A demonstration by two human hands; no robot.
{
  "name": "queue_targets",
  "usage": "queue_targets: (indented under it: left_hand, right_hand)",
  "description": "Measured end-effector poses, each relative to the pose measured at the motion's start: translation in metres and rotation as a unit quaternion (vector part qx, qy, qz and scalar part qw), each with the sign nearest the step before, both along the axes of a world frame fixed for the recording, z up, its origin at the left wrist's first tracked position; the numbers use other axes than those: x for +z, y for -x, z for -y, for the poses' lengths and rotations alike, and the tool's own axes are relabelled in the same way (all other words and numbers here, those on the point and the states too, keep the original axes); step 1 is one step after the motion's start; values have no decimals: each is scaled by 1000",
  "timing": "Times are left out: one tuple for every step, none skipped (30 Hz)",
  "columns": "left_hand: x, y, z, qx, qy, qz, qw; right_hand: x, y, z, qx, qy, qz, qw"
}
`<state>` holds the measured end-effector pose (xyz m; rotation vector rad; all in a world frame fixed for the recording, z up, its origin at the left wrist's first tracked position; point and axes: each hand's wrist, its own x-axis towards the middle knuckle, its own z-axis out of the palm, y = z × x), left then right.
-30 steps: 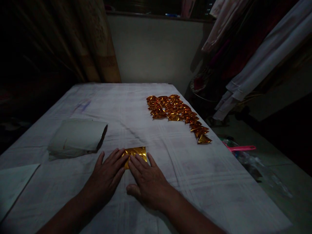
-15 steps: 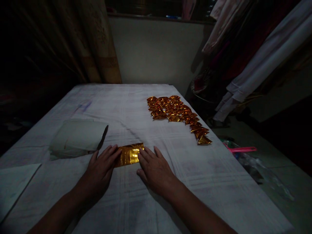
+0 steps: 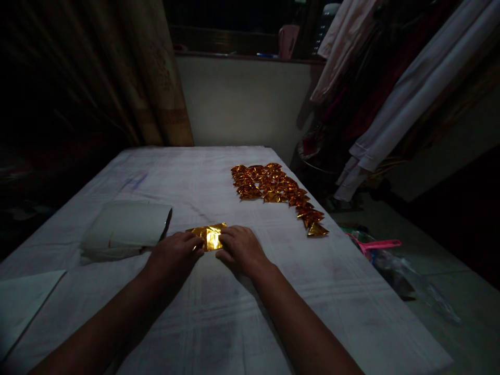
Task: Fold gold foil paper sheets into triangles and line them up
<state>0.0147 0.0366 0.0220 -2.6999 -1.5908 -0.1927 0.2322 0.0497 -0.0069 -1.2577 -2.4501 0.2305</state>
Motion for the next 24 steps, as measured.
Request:
queue_targets:
  left_hand:
    - [0,0,-2,-3,-6,-13,1000]
    - [0,1,-2,-8,-16,-19,1000]
    - [-1,3,-1,-15,-28,-19,999]
    - [-3,5,1,-22,-41,-14,999]
    - [-5,7,3,-28,-53,-5,998]
    - [-7,9,4,-33,-61,3,998]
    - [-8,10,5,-36,-66,10,997]
    - [-9,10,5,-37,-68,13,997]
    - [-10,11,5,-38,-69,14,997]
    - [-10,10,5,-38,-70,13,997]
    - [-10,10,4,-37,-72,12,997]
    - [-10,9,3,-35,-74,10,997]
    - [-10,8,3,-34,-75,9,997]
    - [-10,8,3,-33,-75,10,997]
    - [-11,8,3,-33,-74,12,997]
    - [-12,8,4,-33,-74,17,997]
    - [-13,8,4,-34,-74,24,996]
    - [-14,8,4,-36,-75,33,996]
    - [-15,8,4,-36,-80,42,995]
    - [-17,9,4,-36,-85,50,994]
    - [-18,10,4,-37,-91,55,994]
    - [-20,11,3,-39,-97,59,993]
    - [-21,12,3,-39,-101,62,992]
    - [-23,13,2,-39,-102,67,992]
  right_hand:
    - [-4,-1,0,2,-8,-20,1000]
    - [-7,-2,0,3,-16,-36,999]
    - [-10,-3,1,4,-22,-48,999]
    - [-11,-3,2,5,-27,-55,998]
    - [-12,-3,2,7,-32,-58,998]
    - [-12,-3,3,9,-36,-56,998]
    - [-10,-2,3,11,-39,-49,998]
    - [-9,-1,2,11,-41,-38,998]
    - [-7,1,2,11,-42,-25,999]
    - [-5,2,1,9,-42,-10,999]
    - [-3,3,0,8,-44,3,999]
    - [-2,4,-1,7,-47,13,999]
    - [-1,5,-1,7,-51,20,998]
    - [-2,6,-1,7,-58,23,998]
    - [-2,7,-2,7,-64,24,998]
    - [-3,7,-2,7,-69,24,997]
    - [-4,7,-2,7,-72,22,997]
    - [-5,7,-3,6,-73,21,997]
    - [-6,7,-3,4,-73,18,997]
    - [-7,6,-4,2,-73,17,997]
    - [-7,6,-4,0,-73,17,997]
    - [-8,5,-4,-4,-74,17,997]
    - [-8,5,-5,-8,-75,17,997]
    - [-8,4,-5,-11,-75,17,997]
